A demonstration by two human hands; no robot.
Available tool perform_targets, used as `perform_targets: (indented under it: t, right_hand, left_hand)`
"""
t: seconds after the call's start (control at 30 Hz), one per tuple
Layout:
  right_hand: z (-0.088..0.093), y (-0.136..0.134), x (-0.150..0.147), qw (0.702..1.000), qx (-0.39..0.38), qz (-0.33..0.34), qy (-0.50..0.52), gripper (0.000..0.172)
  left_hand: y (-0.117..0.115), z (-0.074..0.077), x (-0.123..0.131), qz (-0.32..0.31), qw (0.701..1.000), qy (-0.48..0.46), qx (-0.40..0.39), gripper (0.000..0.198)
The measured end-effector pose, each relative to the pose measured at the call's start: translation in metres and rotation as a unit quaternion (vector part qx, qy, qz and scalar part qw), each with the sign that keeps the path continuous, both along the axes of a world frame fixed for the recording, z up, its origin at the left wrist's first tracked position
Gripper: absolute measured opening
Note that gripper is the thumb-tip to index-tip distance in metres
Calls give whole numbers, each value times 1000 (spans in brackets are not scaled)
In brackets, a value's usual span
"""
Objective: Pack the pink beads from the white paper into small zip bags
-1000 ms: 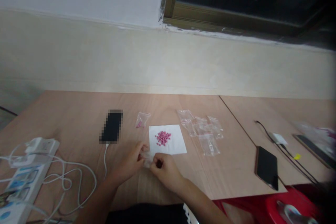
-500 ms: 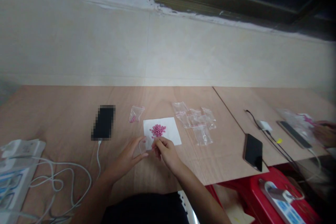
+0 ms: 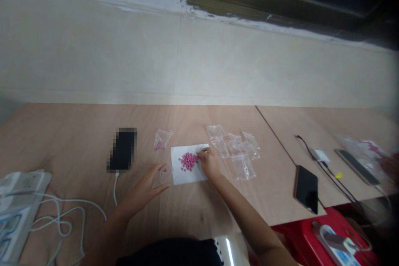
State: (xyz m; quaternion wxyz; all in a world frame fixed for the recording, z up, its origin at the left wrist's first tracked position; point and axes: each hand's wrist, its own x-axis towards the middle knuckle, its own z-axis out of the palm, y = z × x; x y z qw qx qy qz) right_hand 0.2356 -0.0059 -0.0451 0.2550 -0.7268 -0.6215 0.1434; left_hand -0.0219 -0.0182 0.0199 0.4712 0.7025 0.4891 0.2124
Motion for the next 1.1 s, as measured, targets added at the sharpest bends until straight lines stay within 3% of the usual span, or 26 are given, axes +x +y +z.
perform_targets:
  t: [0.17, 0.33, 0.5, 0.6, 0.7, 0.8, 0.97, 1.1]
  right_hand:
    - [-1, -5, 2, 999, -16, 25, -23, 29]
    - [3, -7, 7, 1000, -4, -2, -8, 22]
    - [34, -20, -6, 996, 49, -20, 73, 17]
    - [59, -33, -34, 985, 87, 55, 142, 12]
    - [72, -42, -60, 976, 100, 115, 153, 11]
    - [64, -43, -62, 975, 92, 102, 173, 15]
    - [24, -37, -32, 992, 45, -59, 106, 19]
    - [-2, -31, -21, 994, -3, -76, 76, 23]
  left_hand:
    - [-5, -2, 0, -9, 1000, -5, -12, 43]
    - [-6, -8, 3, -6, 1000, -13, 8, 44]
    - [-1, -12, 11, -22, 999, -13, 41, 46]
    - [2, -15, 20, -31, 998, -9, 63, 47]
    - [5, -18, 25, -33, 997, -8, 74, 47]
    - [4, -21, 25, -27, 997, -12, 75, 46]
    - [-3, -24, 17, -11, 998, -3, 63, 43]
    - [-9, -28, 13, -4, 999, -6, 46, 44]
